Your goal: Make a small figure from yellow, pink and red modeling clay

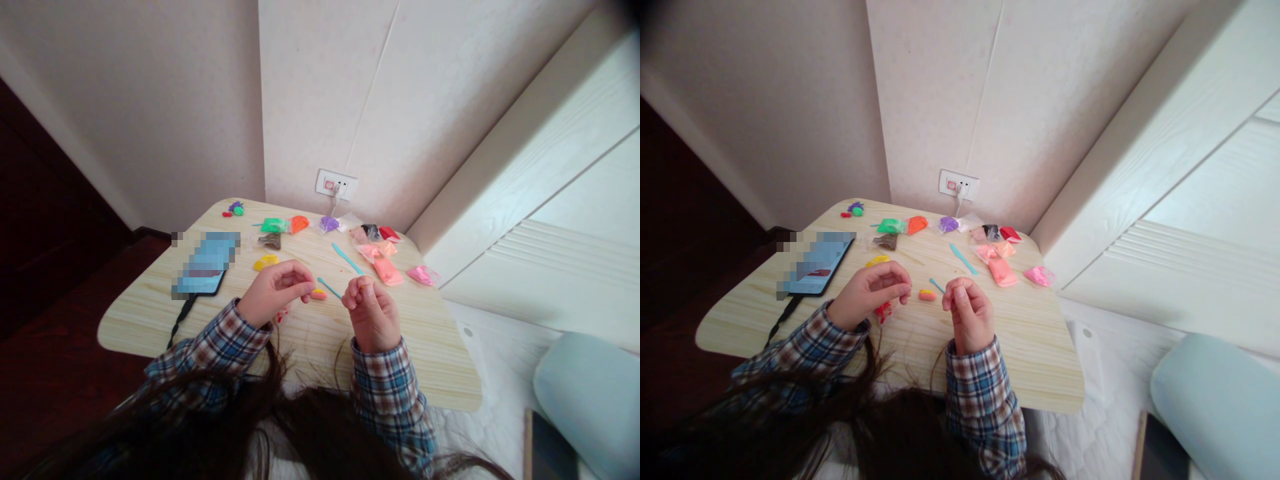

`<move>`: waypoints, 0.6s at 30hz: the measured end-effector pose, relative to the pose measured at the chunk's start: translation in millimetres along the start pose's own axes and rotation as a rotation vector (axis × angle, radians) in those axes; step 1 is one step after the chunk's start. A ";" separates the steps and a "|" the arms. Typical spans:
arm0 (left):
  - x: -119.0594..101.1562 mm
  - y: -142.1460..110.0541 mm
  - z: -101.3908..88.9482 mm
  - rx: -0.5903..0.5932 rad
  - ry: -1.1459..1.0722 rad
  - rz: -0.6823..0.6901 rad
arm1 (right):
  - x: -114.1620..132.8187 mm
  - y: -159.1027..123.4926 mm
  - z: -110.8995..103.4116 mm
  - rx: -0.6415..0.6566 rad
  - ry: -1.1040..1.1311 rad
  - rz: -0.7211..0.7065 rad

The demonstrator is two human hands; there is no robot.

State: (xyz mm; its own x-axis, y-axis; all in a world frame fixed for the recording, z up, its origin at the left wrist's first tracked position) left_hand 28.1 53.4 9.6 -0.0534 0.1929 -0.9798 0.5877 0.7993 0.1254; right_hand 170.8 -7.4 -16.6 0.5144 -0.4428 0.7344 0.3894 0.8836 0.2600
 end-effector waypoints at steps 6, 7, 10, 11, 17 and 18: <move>5.6 1.3 -1.8 -0.035 0.068 -0.008 | 1.2 -0.6 1.8 0.020 -0.042 -0.014; 6.6 1.4 -1.9 -0.037 0.069 -0.014 | 1.2 -0.7 2.2 0.025 -0.055 -0.012; 8.9 1.3 -2.7 -0.045 0.060 -0.038 | 1.0 -0.9 3.1 0.033 -0.082 -0.004; 9.2 1.2 -2.9 -0.046 0.049 -0.045 | 0.9 -1.0 3.1 0.030 -0.082 -0.001; 8.0 0.6 -2.7 -0.044 0.006 -0.045 | 0.5 -1.0 3.9 0.024 -0.061 0.007; 7.6 0.5 -3.1 -0.049 0.022 -0.041 | 0.6 -0.9 4.0 0.023 -0.070 0.004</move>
Point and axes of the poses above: each hand's wrist, its own y-axis towards the middle knuckle, its own z-axis out of the palm, x = y × z, the point moved 6 cm from there along y, towards the middle knuckle, and after that the axes turned 11 degrees about y, right-handed, at the moved point
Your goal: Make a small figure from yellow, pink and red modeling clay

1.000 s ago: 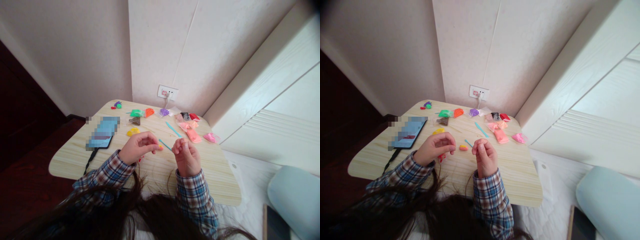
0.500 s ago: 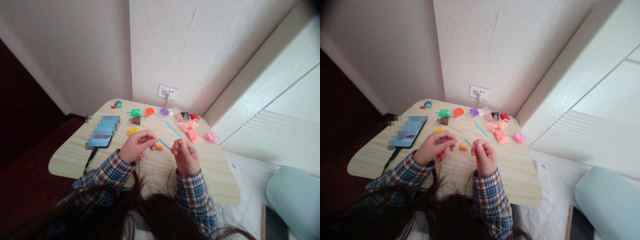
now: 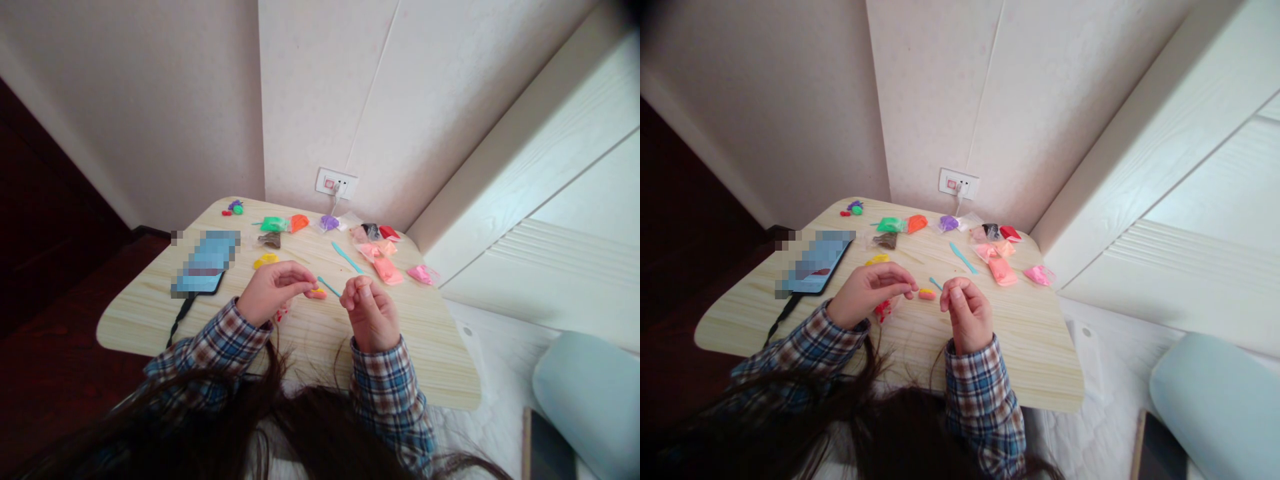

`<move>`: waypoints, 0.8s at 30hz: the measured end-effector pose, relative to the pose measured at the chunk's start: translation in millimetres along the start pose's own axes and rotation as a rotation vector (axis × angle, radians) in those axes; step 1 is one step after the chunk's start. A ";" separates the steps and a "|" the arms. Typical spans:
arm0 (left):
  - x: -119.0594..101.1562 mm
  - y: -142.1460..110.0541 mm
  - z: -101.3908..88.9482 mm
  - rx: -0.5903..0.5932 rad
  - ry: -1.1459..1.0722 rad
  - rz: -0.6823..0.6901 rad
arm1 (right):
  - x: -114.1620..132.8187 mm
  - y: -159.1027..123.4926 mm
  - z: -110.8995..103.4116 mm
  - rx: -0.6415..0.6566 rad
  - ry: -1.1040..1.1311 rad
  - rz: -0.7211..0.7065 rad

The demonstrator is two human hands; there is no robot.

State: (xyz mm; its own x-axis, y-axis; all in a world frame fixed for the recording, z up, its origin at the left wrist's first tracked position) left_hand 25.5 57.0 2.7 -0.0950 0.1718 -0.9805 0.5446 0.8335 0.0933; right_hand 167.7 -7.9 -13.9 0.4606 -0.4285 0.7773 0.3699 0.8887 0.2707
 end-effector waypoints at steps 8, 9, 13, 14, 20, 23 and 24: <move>-8.6 -1.3 -1.3 -0.085 0.439 0.132 | -1.3 0.4 0.4 0.017 -0.021 0.016; -10.2 -1.5 0.2 -0.093 0.543 0.173 | -1.7 0.5 0.3 0.017 -0.016 0.020; -9.3 -0.1 9.3 -0.088 0.848 0.288 | -4.1 0.7 1.2 0.028 -0.021 0.044; -7.7 0.8 11.9 -0.075 0.897 0.299 | -5.0 0.7 1.5 0.030 -0.016 0.057; -1.5 4.9 28.3 0.066 1.138 0.294 | -9.4 0.8 1.5 0.062 0.009 0.126; -3.6 5.0 31.6 0.076 1.212 0.298 | -10.7 0.8 0.2 0.092 0.003 0.131; -3.9 4.8 32.3 0.081 1.229 0.304 | -10.9 0.9 -1.0 0.086 0.008 0.128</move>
Point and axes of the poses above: each hand's wrist, its own y-axis towards the middle knuckle, its own z-axis out of the palm, x = y × z, the point moved 6 cm from there along y, towards the middle knuckle, and after that the axes turned 11 degrees about y, right-handed, at the moved point
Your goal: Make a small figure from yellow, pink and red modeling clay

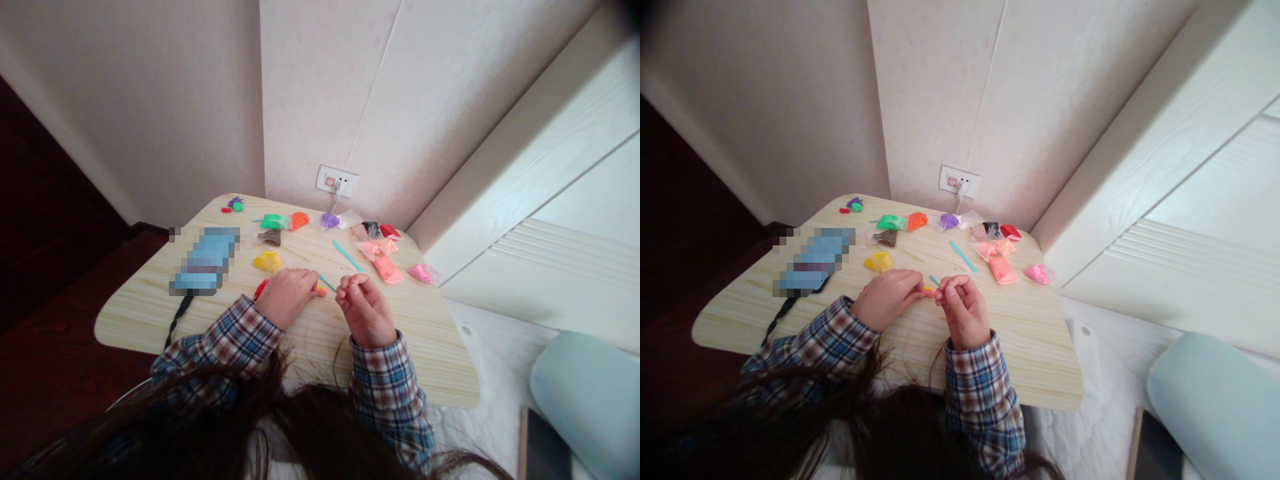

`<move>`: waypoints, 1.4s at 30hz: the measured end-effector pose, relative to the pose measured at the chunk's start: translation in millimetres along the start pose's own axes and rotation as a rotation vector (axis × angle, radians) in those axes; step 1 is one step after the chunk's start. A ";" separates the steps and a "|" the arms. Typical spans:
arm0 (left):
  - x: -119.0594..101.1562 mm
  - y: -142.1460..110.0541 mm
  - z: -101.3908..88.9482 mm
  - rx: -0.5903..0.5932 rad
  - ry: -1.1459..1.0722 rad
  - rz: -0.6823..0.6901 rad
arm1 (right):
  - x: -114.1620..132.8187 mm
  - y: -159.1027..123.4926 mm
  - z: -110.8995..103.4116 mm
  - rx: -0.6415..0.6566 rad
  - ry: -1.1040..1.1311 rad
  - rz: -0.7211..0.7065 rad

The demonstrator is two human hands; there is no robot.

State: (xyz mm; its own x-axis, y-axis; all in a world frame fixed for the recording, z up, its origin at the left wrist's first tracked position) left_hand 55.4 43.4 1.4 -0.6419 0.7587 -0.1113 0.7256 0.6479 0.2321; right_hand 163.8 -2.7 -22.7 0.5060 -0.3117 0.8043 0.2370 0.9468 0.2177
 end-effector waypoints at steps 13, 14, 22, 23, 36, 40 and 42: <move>14.9 -13.9 -26.0 -0.414 -0.436 0.042 | 5.2 -0.8 -10.9 -0.178 0.043 -0.112; 13.9 -14.4 -27.8 -0.428 -0.450 0.047 | 6.6 -1.1 -11.0 -0.178 0.030 -0.138; 11.7 -16.9 -33.2 -0.474 -0.566 0.081 | 21.2 -8.5 -1.2 -0.154 -0.166 -0.318; 12.3 -17.0 -33.2 -0.471 -0.590 0.080 | 22.2 -9.2 0.6 -0.150 -0.182 -0.327; 10.9 -24.5 -45.4 -0.614 -0.537 0.149 | 25.4 -12.9 1.8 -0.152 -0.445 -0.434; 5.4 -27.5 -48.5 -0.669 -0.421 0.209 | 34.0 -21.0 12.1 -0.173 -0.664 -0.603; 3.2 -28.2 -48.4 -0.680 -0.376 0.230 | 37.4 -25.5 17.6 -0.187 -0.771 -0.671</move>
Point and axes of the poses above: each hand's wrist, its own y-axis towards the middle knuckle, its own z-axis out of the palm, x = y × z, the point moved 6 cm from there along y, towards the middle knuckle, and after that the axes turned 11 degrees about y, right-handed, at the moved point
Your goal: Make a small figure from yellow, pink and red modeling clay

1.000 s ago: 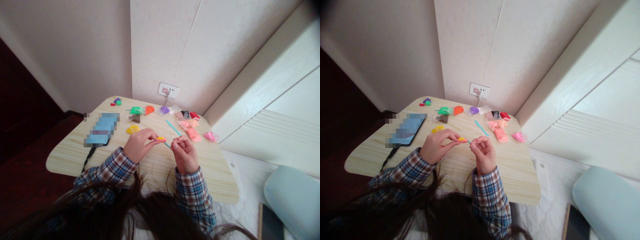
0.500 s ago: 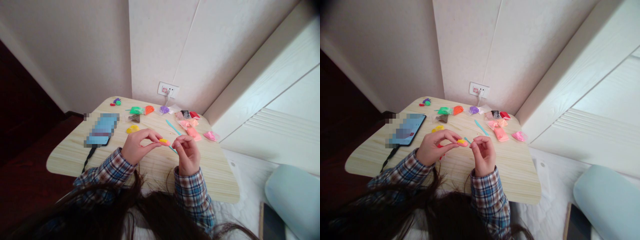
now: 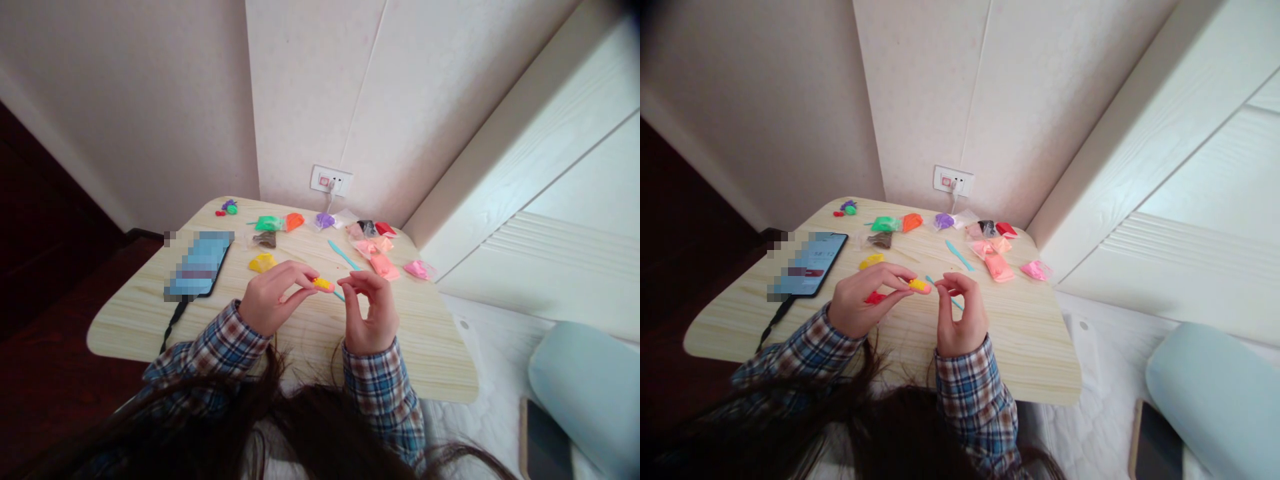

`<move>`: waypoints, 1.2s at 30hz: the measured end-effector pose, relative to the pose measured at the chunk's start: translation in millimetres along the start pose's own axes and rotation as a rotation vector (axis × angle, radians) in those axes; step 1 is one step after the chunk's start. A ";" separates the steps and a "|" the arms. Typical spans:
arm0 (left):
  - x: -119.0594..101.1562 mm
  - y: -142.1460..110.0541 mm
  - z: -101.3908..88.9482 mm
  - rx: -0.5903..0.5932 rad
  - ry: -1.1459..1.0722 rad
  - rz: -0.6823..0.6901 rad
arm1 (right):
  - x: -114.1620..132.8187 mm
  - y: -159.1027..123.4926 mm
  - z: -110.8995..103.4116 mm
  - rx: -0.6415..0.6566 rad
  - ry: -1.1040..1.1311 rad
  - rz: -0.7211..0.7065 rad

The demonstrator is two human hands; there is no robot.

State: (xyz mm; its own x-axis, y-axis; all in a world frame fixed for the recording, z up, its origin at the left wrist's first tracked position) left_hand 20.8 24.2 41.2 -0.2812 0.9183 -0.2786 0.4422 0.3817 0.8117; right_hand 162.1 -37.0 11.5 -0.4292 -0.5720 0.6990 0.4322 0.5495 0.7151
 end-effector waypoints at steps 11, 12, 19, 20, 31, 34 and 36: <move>-6.1 -4.2 7.1 0.062 0.099 0.120 | 3.1 0.0 2.4 0.019 -0.087 -0.051; -6.4 -4.1 7.0 0.060 0.098 0.121 | 3.1 0.0 2.5 0.020 -0.094 -0.050; -6.2 -4.3 6.9 0.048 0.096 0.108 | 7.2 -1.2 6.1 0.054 -0.148 -0.057; -6.2 -4.4 7.1 0.049 0.095 0.105 | 7.4 -1.6 6.2 0.053 -0.159 -0.054; -5.8 -6.0 8.6 0.046 0.083 0.085 | 9.1 -4.2 9.6 0.074 -0.228 -0.046; -5.5 -6.3 8.0 0.039 0.090 0.076 | 9.6 -4.9 10.5 0.081 -0.237 -0.067; -5.2 -6.3 7.5 0.038 0.095 0.067 | 9.3 -5.5 11.1 0.086 -0.244 -0.077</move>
State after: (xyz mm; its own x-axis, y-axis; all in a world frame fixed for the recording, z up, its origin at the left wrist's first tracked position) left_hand 25.9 17.9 33.7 -0.3285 0.9284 -0.1736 0.4939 0.3255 0.8063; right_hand 147.0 -38.6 14.3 -0.6411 -0.4563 0.6171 0.3260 0.5660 0.7572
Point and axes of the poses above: each hand's wrist, its own y-axis towards the middle knuckle, its own z-axis out of the palm, x = y × z, the point moved 6 cm from there along y, towards the middle knuckle, and after that the axes turned 11 degrees about y, right-handed, at the moved point
